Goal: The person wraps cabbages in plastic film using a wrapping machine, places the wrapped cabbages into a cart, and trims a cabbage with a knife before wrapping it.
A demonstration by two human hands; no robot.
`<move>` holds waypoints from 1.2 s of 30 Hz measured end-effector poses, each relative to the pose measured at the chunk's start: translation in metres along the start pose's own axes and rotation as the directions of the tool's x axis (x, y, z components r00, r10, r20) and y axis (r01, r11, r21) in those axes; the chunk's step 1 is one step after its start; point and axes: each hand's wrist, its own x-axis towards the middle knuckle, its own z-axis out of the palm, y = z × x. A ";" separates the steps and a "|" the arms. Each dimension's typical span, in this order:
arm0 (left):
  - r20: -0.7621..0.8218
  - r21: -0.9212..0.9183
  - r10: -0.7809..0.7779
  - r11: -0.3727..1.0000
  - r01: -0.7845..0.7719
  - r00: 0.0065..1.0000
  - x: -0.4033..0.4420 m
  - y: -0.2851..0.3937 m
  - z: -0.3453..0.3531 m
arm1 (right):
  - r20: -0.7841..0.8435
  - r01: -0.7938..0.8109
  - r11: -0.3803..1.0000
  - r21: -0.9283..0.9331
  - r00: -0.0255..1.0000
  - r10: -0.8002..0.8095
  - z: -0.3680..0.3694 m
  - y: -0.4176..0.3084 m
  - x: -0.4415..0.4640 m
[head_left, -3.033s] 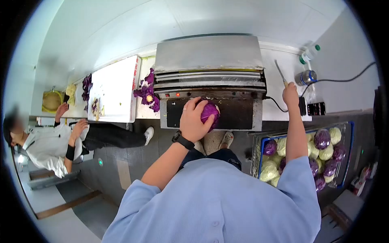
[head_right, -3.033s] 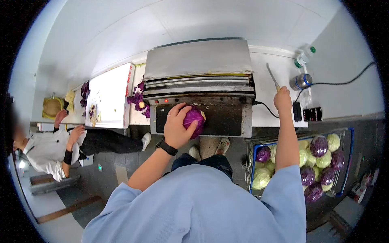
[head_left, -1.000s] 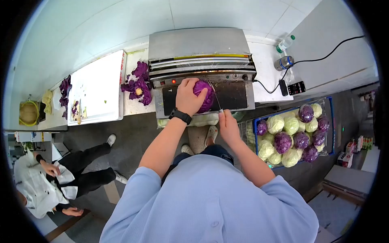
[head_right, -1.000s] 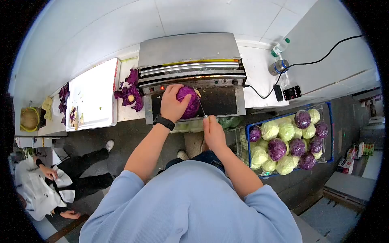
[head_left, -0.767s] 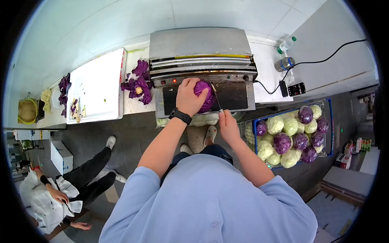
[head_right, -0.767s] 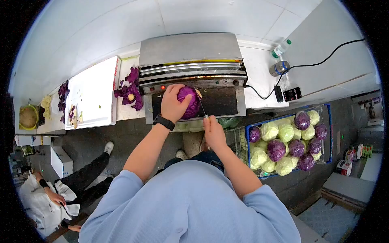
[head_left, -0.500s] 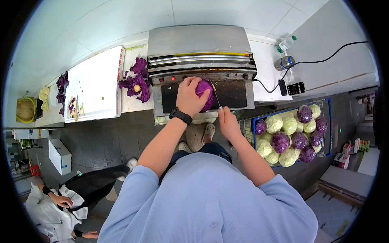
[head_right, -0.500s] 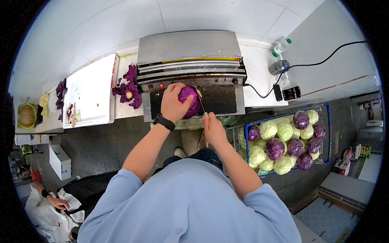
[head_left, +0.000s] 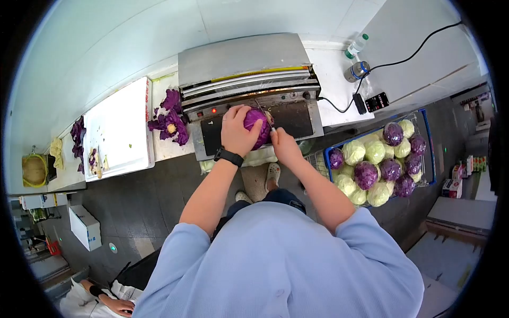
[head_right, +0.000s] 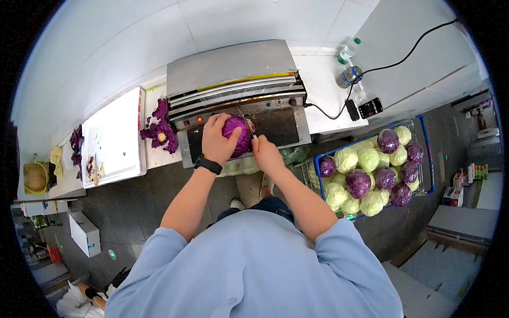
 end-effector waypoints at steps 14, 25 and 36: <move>0.040 -0.068 -0.101 0.992 0.103 0.994 0.011 -0.016 -0.008 | -0.160 -0.098 0.975 0.199 0.978 0.131 -0.021 0.036 -0.065; 0.050 0.034 -0.107 0.994 0.105 0.993 -0.003 0.014 -0.006 | -0.358 -0.169 0.831 -0.530 0.933 -0.039 -0.174 0.229 0.152; 0.049 0.159 -0.060 0.986 0.051 0.997 -0.015 0.028 0.000 | -0.512 0.156 0.976 -0.154 0.832 -0.214 -0.180 0.165 0.208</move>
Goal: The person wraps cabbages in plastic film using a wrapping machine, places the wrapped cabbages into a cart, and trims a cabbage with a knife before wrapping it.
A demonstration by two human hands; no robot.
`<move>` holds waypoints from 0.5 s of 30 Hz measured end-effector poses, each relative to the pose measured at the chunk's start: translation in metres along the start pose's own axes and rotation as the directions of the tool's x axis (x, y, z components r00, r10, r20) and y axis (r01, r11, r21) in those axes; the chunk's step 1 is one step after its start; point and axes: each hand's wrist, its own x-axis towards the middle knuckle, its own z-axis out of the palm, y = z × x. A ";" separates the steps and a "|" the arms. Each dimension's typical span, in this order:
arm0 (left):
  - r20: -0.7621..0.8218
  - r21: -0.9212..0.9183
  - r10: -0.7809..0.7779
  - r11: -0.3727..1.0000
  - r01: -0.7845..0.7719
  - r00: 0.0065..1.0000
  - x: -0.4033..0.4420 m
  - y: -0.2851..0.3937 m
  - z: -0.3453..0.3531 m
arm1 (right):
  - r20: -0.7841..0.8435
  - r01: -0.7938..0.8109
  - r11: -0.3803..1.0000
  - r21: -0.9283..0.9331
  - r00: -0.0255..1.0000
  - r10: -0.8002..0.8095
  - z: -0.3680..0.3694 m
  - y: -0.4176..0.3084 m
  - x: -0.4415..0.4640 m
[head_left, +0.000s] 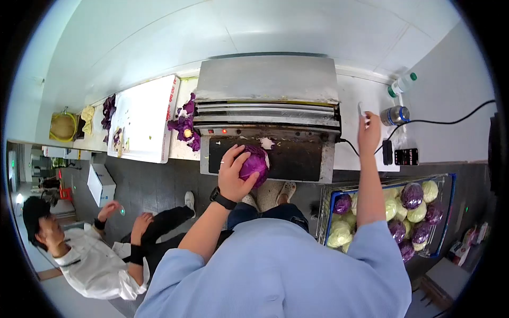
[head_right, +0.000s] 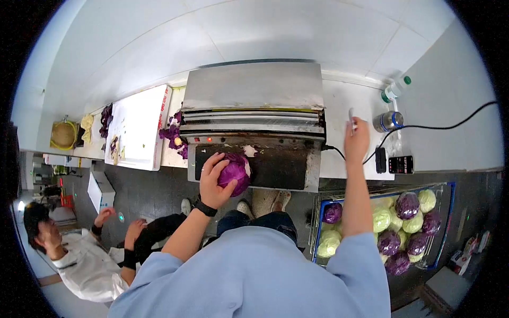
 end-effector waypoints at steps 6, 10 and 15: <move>0.016 -0.069 0.055 0.996 -0.054 0.998 -0.002 -0.009 -0.005 | 0.561 0.716 0.664 0.218 0.464 -0.685 0.020 -0.191 -0.093; 0.003 -0.089 0.105 0.991 -0.104 0.994 -0.005 -0.011 -0.009 | 0.629 0.776 0.624 0.095 0.439 -0.642 0.066 -0.202 -0.112; -0.053 -0.144 0.114 0.982 -0.121 0.992 -0.010 -0.016 -0.012 | 0.672 0.755 0.655 -0.003 0.487 -0.559 0.089 -0.191 -0.108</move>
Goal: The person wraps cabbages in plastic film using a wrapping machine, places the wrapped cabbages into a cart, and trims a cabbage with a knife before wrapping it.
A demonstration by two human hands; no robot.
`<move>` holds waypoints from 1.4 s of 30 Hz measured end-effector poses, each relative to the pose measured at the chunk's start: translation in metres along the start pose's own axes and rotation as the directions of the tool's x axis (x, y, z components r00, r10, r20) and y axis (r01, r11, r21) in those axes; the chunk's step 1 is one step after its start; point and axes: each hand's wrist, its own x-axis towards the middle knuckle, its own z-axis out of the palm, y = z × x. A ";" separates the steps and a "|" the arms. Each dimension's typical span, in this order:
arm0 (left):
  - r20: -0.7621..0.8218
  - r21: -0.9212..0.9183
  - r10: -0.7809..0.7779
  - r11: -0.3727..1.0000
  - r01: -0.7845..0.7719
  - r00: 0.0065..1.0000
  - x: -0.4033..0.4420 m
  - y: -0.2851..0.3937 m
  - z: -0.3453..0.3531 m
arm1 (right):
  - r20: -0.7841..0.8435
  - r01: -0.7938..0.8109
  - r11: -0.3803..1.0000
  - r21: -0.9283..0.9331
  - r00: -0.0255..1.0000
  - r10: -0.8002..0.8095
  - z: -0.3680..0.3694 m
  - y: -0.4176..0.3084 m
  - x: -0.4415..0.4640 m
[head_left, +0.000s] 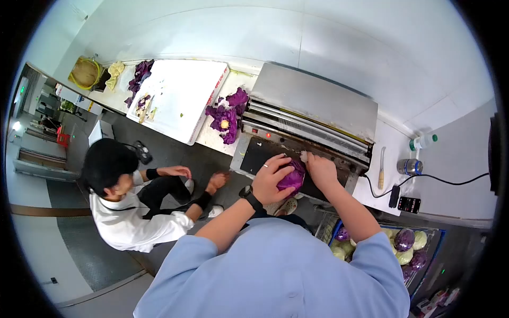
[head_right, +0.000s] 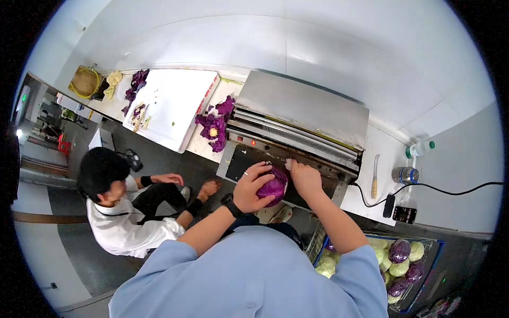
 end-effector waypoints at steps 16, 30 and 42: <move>-0.034 -0.075 0.046 0.996 -0.048 0.998 -0.008 -0.010 -0.011 | 0.415 -0.245 0.766 0.594 0.909 -0.031 -0.132 -0.040 0.080; 0.141 -0.175 -0.060 0.981 0.085 0.988 0.017 -0.019 -0.004 | 0.011 -0.158 0.655 0.739 0.975 0.223 -0.130 -0.076 0.002; 0.462 -0.478 -0.470 0.583 0.657 0.752 -0.015 -0.075 -0.002 | -0.001 -0.446 0.411 0.795 0.677 0.736 -0.044 -0.100 -0.064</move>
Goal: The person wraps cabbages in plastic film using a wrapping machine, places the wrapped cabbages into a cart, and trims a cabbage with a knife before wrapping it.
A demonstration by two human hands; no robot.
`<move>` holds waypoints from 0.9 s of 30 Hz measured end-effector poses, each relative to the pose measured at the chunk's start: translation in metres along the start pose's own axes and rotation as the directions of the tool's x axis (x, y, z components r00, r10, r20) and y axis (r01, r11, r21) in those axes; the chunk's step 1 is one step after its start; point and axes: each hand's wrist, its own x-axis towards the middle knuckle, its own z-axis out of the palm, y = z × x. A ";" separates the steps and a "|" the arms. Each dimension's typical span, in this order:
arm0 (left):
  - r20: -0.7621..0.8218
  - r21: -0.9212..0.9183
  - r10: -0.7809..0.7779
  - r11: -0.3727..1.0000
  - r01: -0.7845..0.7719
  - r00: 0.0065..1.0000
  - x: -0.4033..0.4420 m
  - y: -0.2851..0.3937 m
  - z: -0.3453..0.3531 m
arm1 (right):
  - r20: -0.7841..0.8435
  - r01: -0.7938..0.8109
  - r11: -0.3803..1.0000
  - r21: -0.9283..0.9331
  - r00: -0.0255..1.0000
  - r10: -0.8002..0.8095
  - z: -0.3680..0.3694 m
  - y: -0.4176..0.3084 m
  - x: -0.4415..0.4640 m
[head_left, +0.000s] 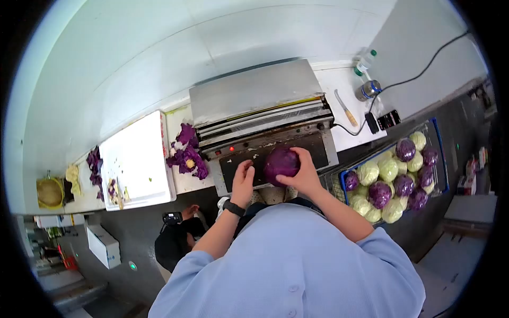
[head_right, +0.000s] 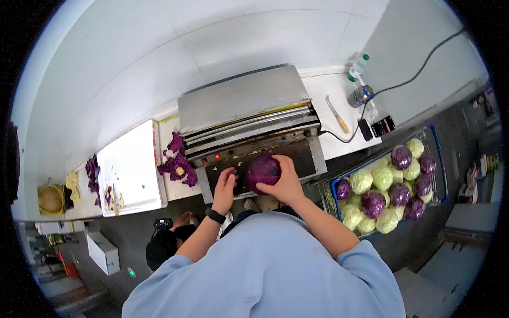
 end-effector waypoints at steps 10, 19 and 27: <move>0.209 0.094 0.394 0.903 -0.420 0.895 0.005 0.089 0.010 | 0.547 -0.536 -0.127 0.835 0.779 0.308 -0.025 -0.023 -0.024; 0.198 0.032 0.122 0.991 -0.130 0.973 0.031 0.113 0.027 | 0.558 -0.643 0.353 0.680 0.766 0.320 -0.049 -0.039 0.013; 0.093 -0.145 0.335 0.936 -0.320 0.938 0.037 0.153 0.074 | 0.207 -0.010 0.726 0.688 0.961 -0.184 -0.089 -0.004 0.065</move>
